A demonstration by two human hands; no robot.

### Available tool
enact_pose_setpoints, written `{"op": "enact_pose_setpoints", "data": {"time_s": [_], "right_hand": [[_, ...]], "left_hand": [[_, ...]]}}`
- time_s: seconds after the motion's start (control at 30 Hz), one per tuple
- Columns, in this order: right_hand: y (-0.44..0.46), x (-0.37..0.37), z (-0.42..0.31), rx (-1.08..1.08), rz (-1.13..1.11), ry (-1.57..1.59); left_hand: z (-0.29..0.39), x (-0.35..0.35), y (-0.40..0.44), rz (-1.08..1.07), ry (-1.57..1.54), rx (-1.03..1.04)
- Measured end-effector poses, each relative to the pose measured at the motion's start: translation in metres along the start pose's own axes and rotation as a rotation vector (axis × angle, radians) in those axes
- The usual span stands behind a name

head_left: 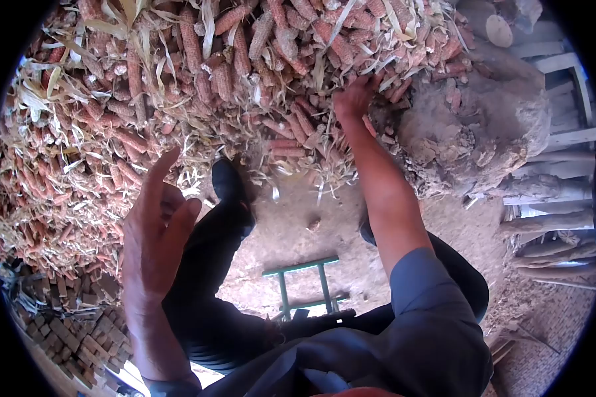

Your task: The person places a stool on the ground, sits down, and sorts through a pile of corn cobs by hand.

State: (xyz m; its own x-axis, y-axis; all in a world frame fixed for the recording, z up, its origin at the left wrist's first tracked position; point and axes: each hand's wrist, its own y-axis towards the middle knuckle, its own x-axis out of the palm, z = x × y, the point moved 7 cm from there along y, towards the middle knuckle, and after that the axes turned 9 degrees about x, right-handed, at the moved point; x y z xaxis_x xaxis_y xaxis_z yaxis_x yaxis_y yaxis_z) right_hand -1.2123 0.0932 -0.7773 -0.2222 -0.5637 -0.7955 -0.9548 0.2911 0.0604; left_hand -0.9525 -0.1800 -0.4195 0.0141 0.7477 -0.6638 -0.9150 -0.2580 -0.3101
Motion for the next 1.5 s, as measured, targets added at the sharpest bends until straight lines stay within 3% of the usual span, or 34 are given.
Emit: {"op": "enact_pose_setpoints", "data": {"time_s": [0.2,0.37,0.43,0.47,0.6,0.9,1.03,1.1,1.13,1.2,1.43,1.5], "right_hand": [[-0.010,-0.005,0.003,0.044,-0.105,-0.041],[-0.004,-0.001,0.008,0.085,-0.210,-0.132],[-0.010,-0.003,0.013,0.009,-0.098,0.047],[-0.010,0.011,0.026,0.038,-0.158,0.076],[-0.028,0.011,0.031,-0.118,-0.048,0.047],[-0.046,0.012,0.034,-0.084,-0.236,0.060],[-0.031,0.004,0.015,-0.146,-0.140,0.117],[-0.026,0.016,0.018,-0.041,-0.380,0.060],[-0.022,0.012,0.017,-0.040,-0.381,0.059],[-0.020,0.023,0.021,0.030,-0.657,0.140],[-0.016,0.040,0.026,0.007,-0.816,0.071],[-0.029,0.053,0.032,0.033,-0.885,0.369]], "left_hand": [[0.001,0.007,0.002,0.006,0.054,0.089],[0.003,0.006,0.002,-0.030,0.046,-0.007],[0.005,0.005,0.003,-0.022,0.039,-0.023],[0.008,0.007,0.003,-0.015,0.045,0.021],[0.014,0.011,0.002,-0.022,0.068,0.102],[0.020,0.013,0.001,-0.024,0.054,0.118],[0.021,0.018,-0.001,-0.036,0.069,0.108],[0.022,0.017,0.001,-0.022,0.099,0.140],[0.022,0.017,0.001,-0.023,0.098,0.139],[0.022,0.018,0.004,-0.043,0.079,0.104],[0.025,0.030,0.008,-0.065,0.072,0.098],[0.029,0.032,0.009,-0.069,0.076,0.121]]}}
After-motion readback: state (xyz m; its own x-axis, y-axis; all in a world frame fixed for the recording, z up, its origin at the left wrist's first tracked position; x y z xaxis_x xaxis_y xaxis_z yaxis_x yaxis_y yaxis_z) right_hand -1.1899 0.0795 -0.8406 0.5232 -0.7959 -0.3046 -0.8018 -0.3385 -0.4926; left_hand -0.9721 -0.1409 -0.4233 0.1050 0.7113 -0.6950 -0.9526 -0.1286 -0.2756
